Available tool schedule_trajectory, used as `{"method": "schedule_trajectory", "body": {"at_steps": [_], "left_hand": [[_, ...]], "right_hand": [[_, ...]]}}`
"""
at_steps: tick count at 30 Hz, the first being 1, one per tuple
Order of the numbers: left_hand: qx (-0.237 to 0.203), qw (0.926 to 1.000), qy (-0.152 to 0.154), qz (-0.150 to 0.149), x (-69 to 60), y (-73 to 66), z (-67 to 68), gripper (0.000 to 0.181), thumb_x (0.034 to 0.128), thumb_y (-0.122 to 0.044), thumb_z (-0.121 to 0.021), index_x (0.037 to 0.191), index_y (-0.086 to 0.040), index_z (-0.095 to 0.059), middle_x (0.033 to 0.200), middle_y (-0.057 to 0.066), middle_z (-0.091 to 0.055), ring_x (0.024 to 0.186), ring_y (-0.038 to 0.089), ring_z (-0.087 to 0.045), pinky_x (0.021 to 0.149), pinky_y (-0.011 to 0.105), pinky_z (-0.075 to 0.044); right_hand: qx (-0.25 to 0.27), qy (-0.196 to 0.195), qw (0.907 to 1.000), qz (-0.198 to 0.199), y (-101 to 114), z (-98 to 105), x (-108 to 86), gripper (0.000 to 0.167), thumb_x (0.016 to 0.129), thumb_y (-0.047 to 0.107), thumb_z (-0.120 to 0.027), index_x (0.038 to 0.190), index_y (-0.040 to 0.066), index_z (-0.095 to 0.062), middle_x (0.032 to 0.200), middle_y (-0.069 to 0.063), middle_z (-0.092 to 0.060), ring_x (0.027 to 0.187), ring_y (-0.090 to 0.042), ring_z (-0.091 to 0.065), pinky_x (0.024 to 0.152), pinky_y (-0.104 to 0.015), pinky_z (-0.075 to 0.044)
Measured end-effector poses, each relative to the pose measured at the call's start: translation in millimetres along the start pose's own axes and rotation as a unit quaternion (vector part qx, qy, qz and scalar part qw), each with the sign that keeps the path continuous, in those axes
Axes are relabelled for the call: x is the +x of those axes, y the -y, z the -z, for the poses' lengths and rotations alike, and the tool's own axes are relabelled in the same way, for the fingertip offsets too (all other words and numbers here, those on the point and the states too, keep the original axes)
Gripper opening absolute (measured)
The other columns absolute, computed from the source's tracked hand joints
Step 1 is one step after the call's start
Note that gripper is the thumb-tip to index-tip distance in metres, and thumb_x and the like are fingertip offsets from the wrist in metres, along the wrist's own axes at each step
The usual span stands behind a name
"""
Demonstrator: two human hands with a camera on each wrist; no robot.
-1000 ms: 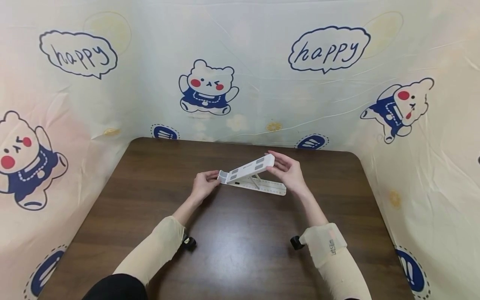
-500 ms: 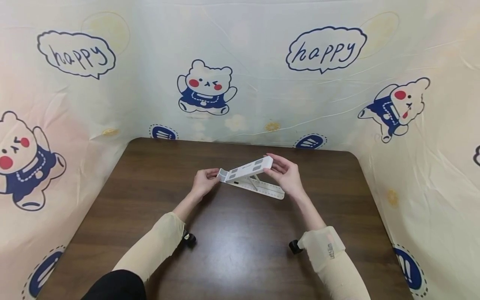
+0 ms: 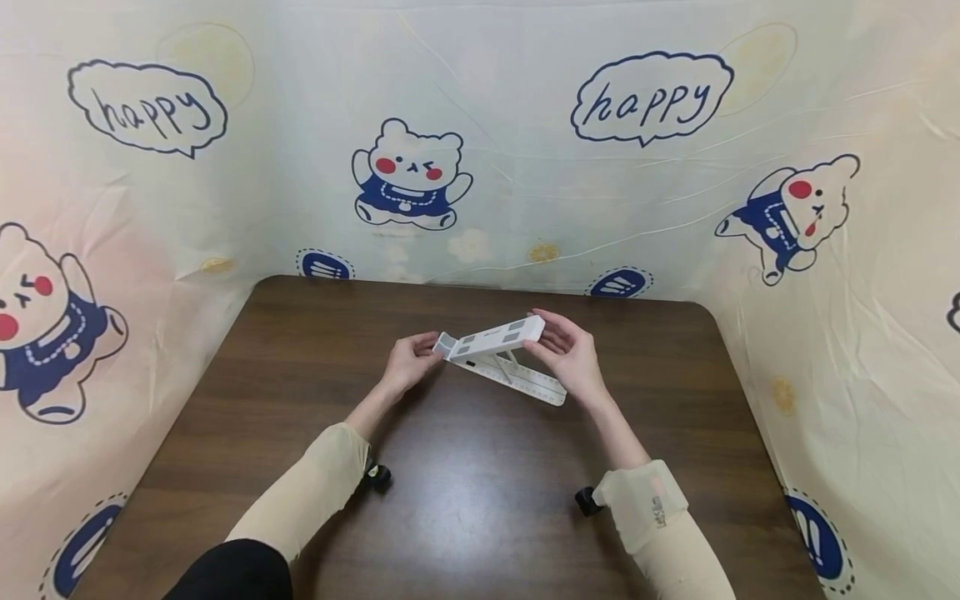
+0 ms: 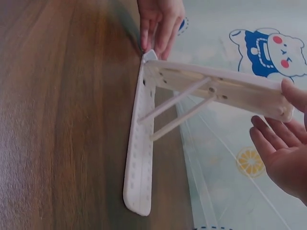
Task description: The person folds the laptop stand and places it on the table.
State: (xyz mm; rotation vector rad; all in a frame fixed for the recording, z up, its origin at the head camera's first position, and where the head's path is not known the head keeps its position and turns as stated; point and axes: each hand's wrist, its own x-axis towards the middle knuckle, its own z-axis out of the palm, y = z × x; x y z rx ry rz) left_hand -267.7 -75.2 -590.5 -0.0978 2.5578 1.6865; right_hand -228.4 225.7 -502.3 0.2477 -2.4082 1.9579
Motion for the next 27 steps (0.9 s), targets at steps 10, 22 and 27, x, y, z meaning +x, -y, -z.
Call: {"method": "schedule_trajectory", "body": {"at_steps": [10,22,27], "left_hand": [[0.095,0.9900,-0.020,-0.102,-8.4,43.4,-21.7,0.059,0.1042,-0.029,-0.072,0.148,0.008,-0.061,0.137,0.031,-0.071,0.125,0.044,-0.071,0.112,0.058,-0.058],[0.148,0.9809,0.031,-0.123,-36.3,35.8,-26.7,0.086,0.1072,-0.049,-0.067,0.164,0.010,-0.040,0.171,0.038,-0.035,0.161,0.055,-0.036,0.134,0.067,-0.032],[0.172,0.9789,0.064,-0.091,-43.8,15.4,-17.8,0.091,0.1069,-0.049,-0.066,0.165,0.013,-0.033,0.174,0.039,-0.026,0.167,0.054,-0.023,0.138,0.066,-0.023]], "right_hand": [[-0.069,0.011,0.9974,0.016,-13.2,12.4,-6.6,0.056,0.100,0.007,-0.081,0.152,0.004,-0.063,0.149,-0.023,-0.070,0.135,-0.037,-0.070,0.108,-0.021,-0.060],[-0.098,-0.002,0.9948,0.027,-6.5,14.0,-4.2,0.050,0.101,0.013,-0.081,0.149,0.006,-0.067,0.146,-0.020,-0.072,0.129,-0.036,-0.072,0.102,-0.015,-0.058],[-0.105,-0.006,0.9940,0.032,-7.9,12.1,-3.9,0.049,0.100,0.012,-0.082,0.147,0.006,-0.069,0.144,-0.019,-0.074,0.128,-0.037,-0.073,0.106,-0.027,-0.062]]}}
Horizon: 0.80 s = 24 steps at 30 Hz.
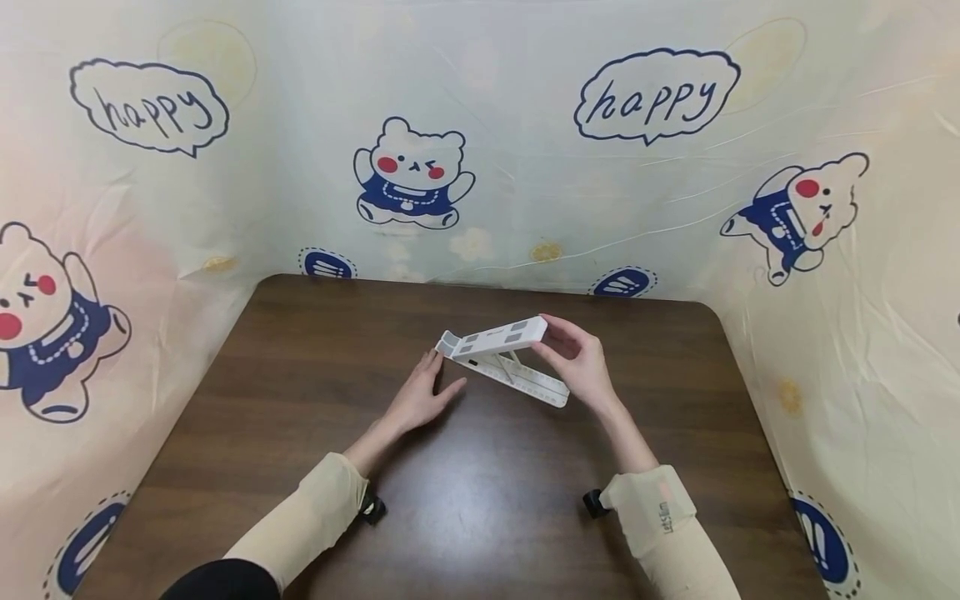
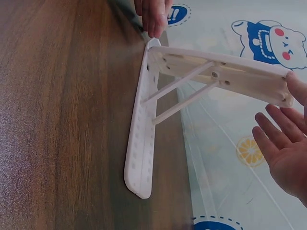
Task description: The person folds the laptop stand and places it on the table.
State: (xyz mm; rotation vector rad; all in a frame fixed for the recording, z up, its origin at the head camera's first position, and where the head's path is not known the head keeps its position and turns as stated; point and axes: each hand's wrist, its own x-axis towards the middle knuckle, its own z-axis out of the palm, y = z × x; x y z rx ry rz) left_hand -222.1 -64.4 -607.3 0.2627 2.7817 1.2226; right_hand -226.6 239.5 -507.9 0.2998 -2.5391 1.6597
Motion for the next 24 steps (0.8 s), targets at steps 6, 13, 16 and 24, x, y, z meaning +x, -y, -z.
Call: {"method": "schedule_trajectory", "body": {"at_steps": [6,13,16,24], "left_hand": [[0.028,0.9995,0.015,-0.001,1.1,-8.0,5.3,0.094,0.1077,-0.051,-0.063,0.164,0.017,-0.030,0.175,0.039,-0.024,0.168,0.054,-0.020,0.140,0.065,-0.018],[0.058,0.9978,0.031,0.009,7.8,-10.3,10.2,0.095,0.1065,-0.050,-0.067,0.165,0.015,-0.030,0.178,0.033,-0.024,0.170,0.050,-0.018,0.141,0.062,-0.016],[0.064,0.9973,0.034,0.007,9.8,-9.2,10.9,0.095,0.1065,-0.052,-0.067,0.166,0.013,-0.031,0.178,0.032,-0.024,0.170,0.049,-0.018,0.141,0.062,-0.017],[0.045,0.9986,0.023,-0.016,17.2,1.0,6.3,0.100,0.1040,-0.057,-0.068,0.166,0.013,-0.032,0.177,0.035,-0.023,0.168,0.054,-0.019,0.139,0.067,-0.018]], "right_hand": [[0.006,-0.006,1.0000,0.004,3.2,-1.6,-1.5,0.048,0.098,0.009,-0.083,0.144,0.003,-0.070,0.141,-0.021,-0.075,0.125,-0.031,-0.075,0.107,-0.028,-0.063],[0.028,-0.001,0.9994,-0.019,9.8,-4.8,-6.1,0.050,0.098,0.009,-0.084,0.145,0.001,-0.068,0.142,-0.024,-0.073,0.130,-0.037,-0.073,0.104,-0.015,-0.059],[0.032,-0.004,0.9990,-0.030,10.3,-6.6,-7.2,0.051,0.097,0.009,-0.085,0.144,0.001,-0.068,0.143,-0.024,-0.073,0.132,-0.041,-0.072,0.108,-0.027,-0.061],[0.038,-0.015,0.9984,-0.039,13.8,-10.5,-10.1,0.048,0.095,0.006,-0.086,0.139,-0.002,-0.070,0.138,-0.024,-0.075,0.122,-0.020,-0.076,0.109,-0.034,-0.062]]}}
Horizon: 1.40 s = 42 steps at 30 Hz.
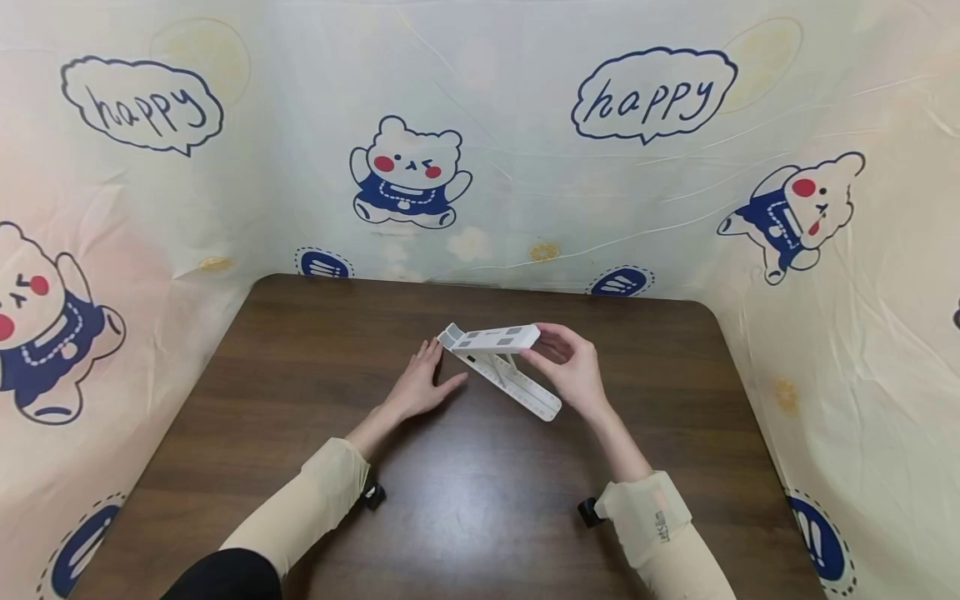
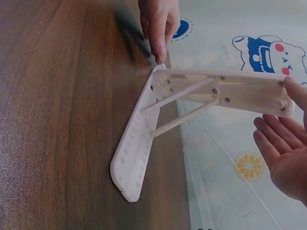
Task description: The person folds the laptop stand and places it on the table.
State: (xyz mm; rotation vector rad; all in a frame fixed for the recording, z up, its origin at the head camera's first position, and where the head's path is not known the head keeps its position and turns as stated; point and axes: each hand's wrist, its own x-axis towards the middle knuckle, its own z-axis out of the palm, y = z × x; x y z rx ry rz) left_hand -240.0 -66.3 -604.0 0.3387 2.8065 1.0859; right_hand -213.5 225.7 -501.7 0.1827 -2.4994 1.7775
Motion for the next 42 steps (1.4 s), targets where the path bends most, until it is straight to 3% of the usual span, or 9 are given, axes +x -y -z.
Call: {"method": "schedule_trajectory", "body": {"at_steps": [9,20,26,33,42], "left_hand": [[0.008,0.9999,0.007,0.007,3.6,-7.6,3.6,0.092,0.1050,-0.043,-0.070,0.166,0.013,-0.030,0.178,0.035,-0.022,0.170,0.051,-0.016,0.141,0.064,-0.015],[0.020,0.9997,0.013,0.012,6.9,-6.9,4.5,0.090,0.1072,-0.046,-0.068,0.167,0.011,-0.032,0.178,0.033,-0.023,0.170,0.049,-0.018,0.141,0.062,-0.017],[0.040,0.9988,0.023,0.017,-1.5,-8.0,0.7,0.084,0.1109,-0.045,-0.062,0.165,0.012,-0.034,0.177,0.034,-0.024,0.170,0.049,-0.018,0.141,0.060,-0.018],[0.064,0.9973,0.035,-0.006,-9.6,-15.9,-5.7,0.087,0.1092,-0.044,-0.065,0.166,0.013,-0.033,0.176,0.034,-0.027,0.168,0.051,-0.022,0.140,0.063,-0.022],[0.020,0.9983,0.051,-0.021,0.1,-17.9,-9.9,0.093,0.1094,-0.050,-0.062,0.170,0.009,-0.023,0.181,0.029,-0.017,0.171,0.048,-0.014,0.141,0.062,-0.014]], "right_hand": [[-0.014,0.029,0.9995,-0.002,5.0,-3.4,-2.9,0.047,0.098,0.005,-0.083,0.140,-0.006,-0.068,0.139,-0.030,-0.073,0.132,-0.047,-0.071,0.115,-0.050,-0.058],[-0.037,0.024,0.9990,-0.002,6.6,-8.1,-7.7,0.049,0.099,0.012,-0.083,0.143,-0.005,-0.067,0.141,-0.029,-0.072,0.132,-0.047,-0.071,0.114,-0.055,-0.059],[-0.073,0.037,0.9965,0.016,-1.9,-3.2,-9.5,0.047,0.103,0.016,-0.079,0.145,-0.002,-0.067,0.144,-0.026,-0.072,0.134,-0.050,-0.068,0.115,-0.066,-0.055],[-0.086,0.046,0.9947,0.031,-7.2,0.2,-15.2,0.045,0.106,0.015,-0.074,0.147,-0.003,-0.065,0.148,-0.026,-0.069,0.140,-0.050,-0.064,0.119,-0.069,-0.051],[-0.086,0.058,0.9941,0.032,-7.6,3.1,-19.8,0.049,0.107,0.016,-0.072,0.152,-0.001,-0.061,0.155,-0.025,-0.065,0.147,-0.050,-0.058,0.123,-0.070,-0.047]]}}
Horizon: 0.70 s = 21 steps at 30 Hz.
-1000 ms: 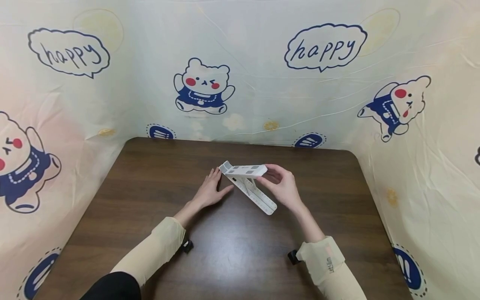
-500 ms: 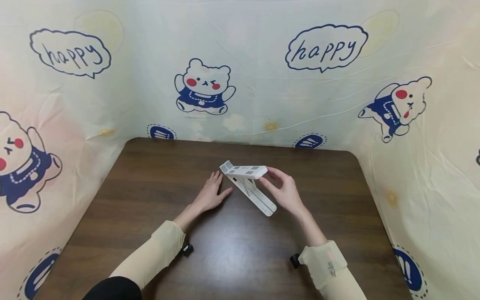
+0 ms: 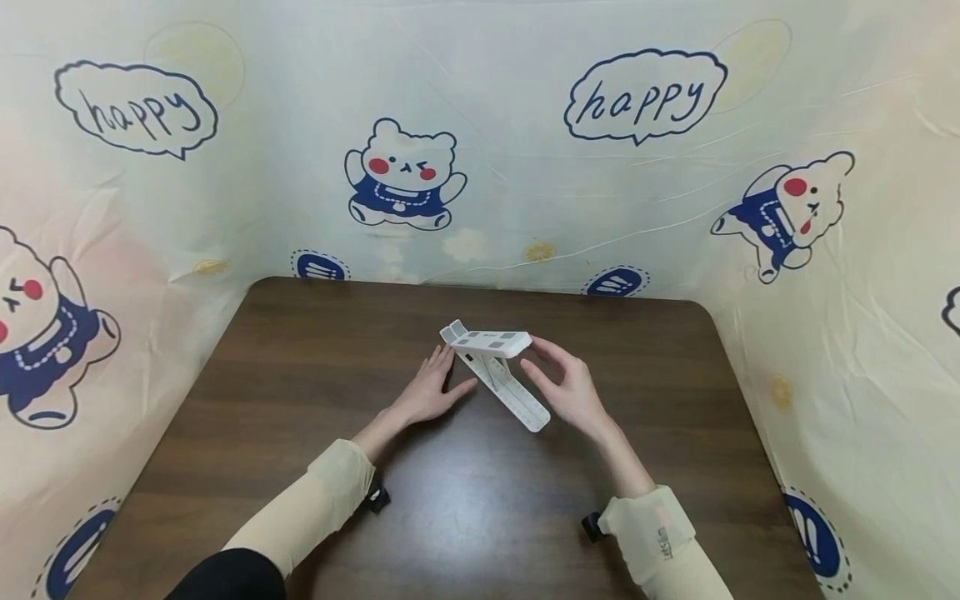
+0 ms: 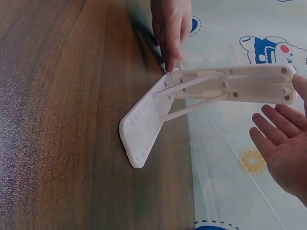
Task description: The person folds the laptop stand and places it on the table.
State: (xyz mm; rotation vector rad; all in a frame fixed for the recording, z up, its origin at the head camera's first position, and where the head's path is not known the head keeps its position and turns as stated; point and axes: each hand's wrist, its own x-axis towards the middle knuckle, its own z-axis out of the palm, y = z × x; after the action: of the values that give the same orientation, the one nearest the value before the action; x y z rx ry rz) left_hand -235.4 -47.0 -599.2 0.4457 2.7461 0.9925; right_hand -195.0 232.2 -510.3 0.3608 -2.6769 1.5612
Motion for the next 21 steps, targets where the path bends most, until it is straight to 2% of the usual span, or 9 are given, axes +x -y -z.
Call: {"method": "schedule_trajectory", "body": {"at_steps": [4,11,14,17,21], "left_hand": [[-0.004,0.9999,0.006,-0.008,3.2,2.2,1.2,0.091,0.1097,-0.048,-0.061,0.169,0.011,-0.024,0.181,0.030,-0.019,0.171,0.049,-0.014,0.141,0.064,-0.014],[0.007,0.9997,0.020,-0.008,8.5,3.4,2.9,0.089,0.1122,-0.050,-0.056,0.171,0.008,-0.022,0.182,0.027,-0.018,0.172,0.045,-0.014,0.142,0.059,-0.014],[-0.006,0.9997,0.021,-0.009,8.8,4.8,2.2,0.090,0.1119,-0.051,-0.057,0.171,0.007,-0.022,0.181,0.028,-0.019,0.172,0.047,-0.014,0.142,0.061,-0.014],[-0.028,0.9994,0.021,-0.008,10.4,12.0,-3.0,0.090,0.1112,-0.052,-0.058,0.172,0.003,-0.021,0.182,0.025,-0.017,0.172,0.044,-0.011,0.142,0.059,-0.011],[-0.049,0.9985,0.011,-0.021,15.3,26.8,-12.5,0.090,0.1112,-0.057,-0.056,0.175,-0.004,-0.020,0.183,0.021,-0.017,0.173,0.041,-0.011,0.143,0.057,-0.008]], "right_hand": [[0.010,0.006,0.9999,-0.002,-0.2,-0.4,-1.7,0.049,0.108,0.016,-0.071,0.153,-0.001,-0.060,0.157,-0.025,-0.063,0.148,-0.050,-0.057,0.123,-0.070,-0.046],[0.025,0.008,0.9996,-0.003,-2.1,0.6,-1.2,0.049,0.108,0.015,-0.072,0.153,0.000,-0.060,0.156,-0.025,-0.064,0.147,-0.050,-0.058,0.122,-0.070,-0.047],[0.024,0.005,0.9997,-0.003,-6.6,1.9,-1.4,0.049,0.107,0.014,-0.072,0.153,-0.001,-0.060,0.155,-0.025,-0.064,0.146,-0.050,-0.059,0.122,-0.069,-0.048],[0.002,0.005,1.0000,-0.002,-13.7,3.5,-3.1,0.049,0.108,0.016,-0.072,0.153,0.002,-0.061,0.155,-0.023,-0.065,0.146,-0.046,-0.061,0.122,-0.067,-0.049],[-0.043,0.029,0.9986,-0.007,-30.2,4.7,-8.8,0.052,0.106,0.020,-0.075,0.155,0.006,-0.061,0.157,-0.019,-0.065,0.148,-0.042,-0.060,0.123,-0.066,-0.049]]}}
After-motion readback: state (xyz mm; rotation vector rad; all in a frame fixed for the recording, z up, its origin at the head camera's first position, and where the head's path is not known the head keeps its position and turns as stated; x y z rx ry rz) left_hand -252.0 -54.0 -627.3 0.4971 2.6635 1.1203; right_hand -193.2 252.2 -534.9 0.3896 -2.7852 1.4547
